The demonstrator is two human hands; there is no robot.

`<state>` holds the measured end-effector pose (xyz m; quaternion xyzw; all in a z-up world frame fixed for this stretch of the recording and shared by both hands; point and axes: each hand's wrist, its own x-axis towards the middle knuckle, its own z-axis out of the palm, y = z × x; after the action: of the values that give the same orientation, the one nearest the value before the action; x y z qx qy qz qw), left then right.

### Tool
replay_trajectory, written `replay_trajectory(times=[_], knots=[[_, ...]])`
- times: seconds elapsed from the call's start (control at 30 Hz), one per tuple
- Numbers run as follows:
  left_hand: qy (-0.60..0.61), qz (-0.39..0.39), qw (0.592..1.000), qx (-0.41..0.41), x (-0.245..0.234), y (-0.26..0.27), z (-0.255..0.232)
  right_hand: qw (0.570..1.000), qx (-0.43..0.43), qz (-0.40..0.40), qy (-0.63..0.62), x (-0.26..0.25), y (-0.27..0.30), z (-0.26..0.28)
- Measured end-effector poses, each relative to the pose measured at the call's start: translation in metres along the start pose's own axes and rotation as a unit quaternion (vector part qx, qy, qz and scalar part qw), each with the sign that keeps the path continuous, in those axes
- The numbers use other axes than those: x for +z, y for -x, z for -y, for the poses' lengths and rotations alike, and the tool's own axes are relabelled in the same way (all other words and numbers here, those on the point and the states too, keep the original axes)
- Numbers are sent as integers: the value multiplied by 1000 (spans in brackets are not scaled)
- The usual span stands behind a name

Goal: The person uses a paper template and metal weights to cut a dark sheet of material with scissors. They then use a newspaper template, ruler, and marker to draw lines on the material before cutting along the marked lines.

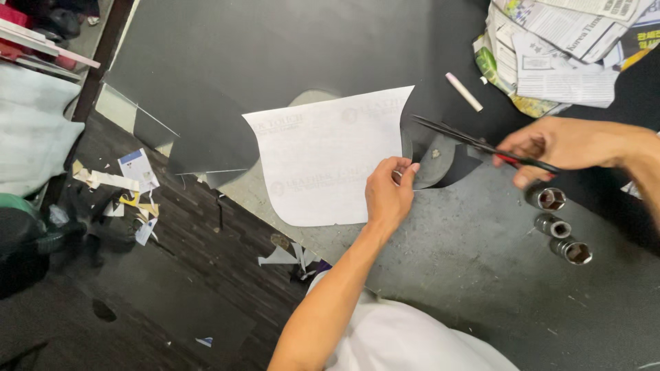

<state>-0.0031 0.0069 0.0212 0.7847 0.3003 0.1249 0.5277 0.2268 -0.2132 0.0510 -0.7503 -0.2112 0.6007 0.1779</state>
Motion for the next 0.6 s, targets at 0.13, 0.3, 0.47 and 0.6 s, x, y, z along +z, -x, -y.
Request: replay_trajectory(times=[0.13, 0.3, 0.47, 0.6], knots=[[10, 2, 1000, -23, -5, -3, -10, 997, 47, 53, 31, -4, 12, -18], [22, 10, 1000, -18, -6, 2, -16, 998, 57, -3, 21, 9, 17, -4], [41, 13, 999, -21, -8, 2, -15, 995, -61, -19, -75, 22, 7, 24], [58, 72, 995, 30, -50, 17, 7, 995, -6, -96, 12, 31, 12, -8]])
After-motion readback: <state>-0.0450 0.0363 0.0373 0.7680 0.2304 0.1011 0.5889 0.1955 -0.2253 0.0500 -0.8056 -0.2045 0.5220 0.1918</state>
